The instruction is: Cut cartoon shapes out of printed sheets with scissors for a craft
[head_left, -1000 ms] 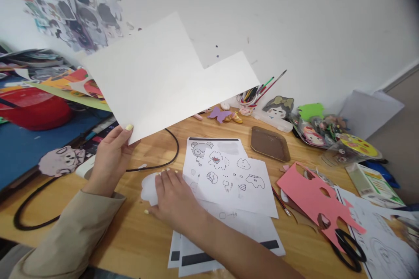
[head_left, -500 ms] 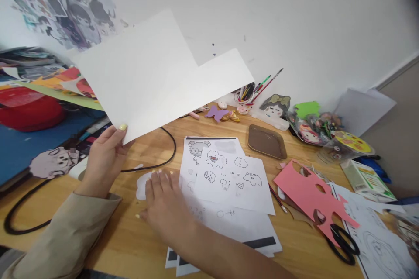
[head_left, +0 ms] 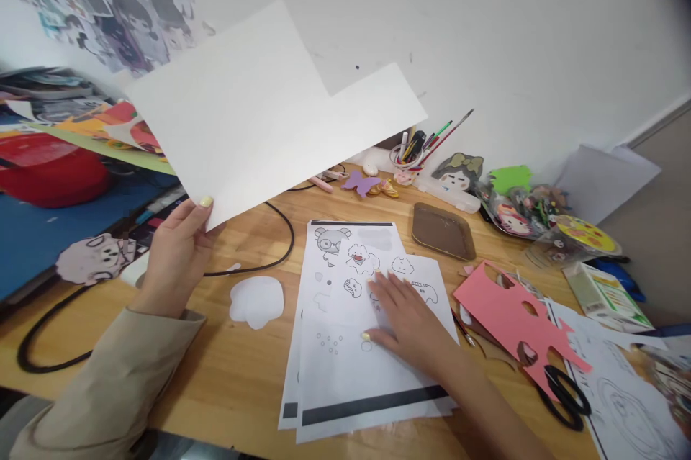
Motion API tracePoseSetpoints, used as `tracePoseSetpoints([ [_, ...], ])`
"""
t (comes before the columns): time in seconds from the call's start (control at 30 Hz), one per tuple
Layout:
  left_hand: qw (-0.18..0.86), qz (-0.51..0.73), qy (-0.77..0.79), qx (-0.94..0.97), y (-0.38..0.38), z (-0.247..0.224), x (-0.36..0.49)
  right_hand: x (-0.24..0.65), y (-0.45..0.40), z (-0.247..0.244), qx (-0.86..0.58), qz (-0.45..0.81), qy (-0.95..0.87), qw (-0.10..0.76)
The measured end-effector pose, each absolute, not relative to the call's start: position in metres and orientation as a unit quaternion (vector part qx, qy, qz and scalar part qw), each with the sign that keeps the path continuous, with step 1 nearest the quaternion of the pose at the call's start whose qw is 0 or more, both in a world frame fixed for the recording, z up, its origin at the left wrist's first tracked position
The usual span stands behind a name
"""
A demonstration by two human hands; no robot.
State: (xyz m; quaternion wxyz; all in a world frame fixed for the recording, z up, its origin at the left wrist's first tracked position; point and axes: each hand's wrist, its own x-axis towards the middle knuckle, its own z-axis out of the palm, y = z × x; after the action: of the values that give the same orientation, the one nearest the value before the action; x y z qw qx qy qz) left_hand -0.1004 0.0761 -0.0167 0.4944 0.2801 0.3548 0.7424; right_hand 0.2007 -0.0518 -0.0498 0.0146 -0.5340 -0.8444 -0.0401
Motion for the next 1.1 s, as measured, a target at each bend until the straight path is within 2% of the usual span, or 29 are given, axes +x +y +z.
tracePoseSetpoints([
  [0.3,0.493,0.745,0.350,0.282,0.077,-0.019,-0.101,0.190,-0.057,-0.070,-0.498,-0.105,-0.859,0.054],
  [0.53,0.491,0.752,0.346,0.272,0.077,-0.017,-0.104,0.173,-0.047,-0.056,-0.506,-0.097,-0.850,0.110],
  [0.83,0.499,0.738,0.364,0.271,0.077,-0.019,-0.099,0.072,-0.010,-0.063,-0.340,-0.069,-0.929,0.125],
  [1.1,0.498,0.741,0.364,0.266,0.078,-0.019,-0.103,0.073,-0.004,-0.074,-0.325,-0.063,-0.933,0.140],
])
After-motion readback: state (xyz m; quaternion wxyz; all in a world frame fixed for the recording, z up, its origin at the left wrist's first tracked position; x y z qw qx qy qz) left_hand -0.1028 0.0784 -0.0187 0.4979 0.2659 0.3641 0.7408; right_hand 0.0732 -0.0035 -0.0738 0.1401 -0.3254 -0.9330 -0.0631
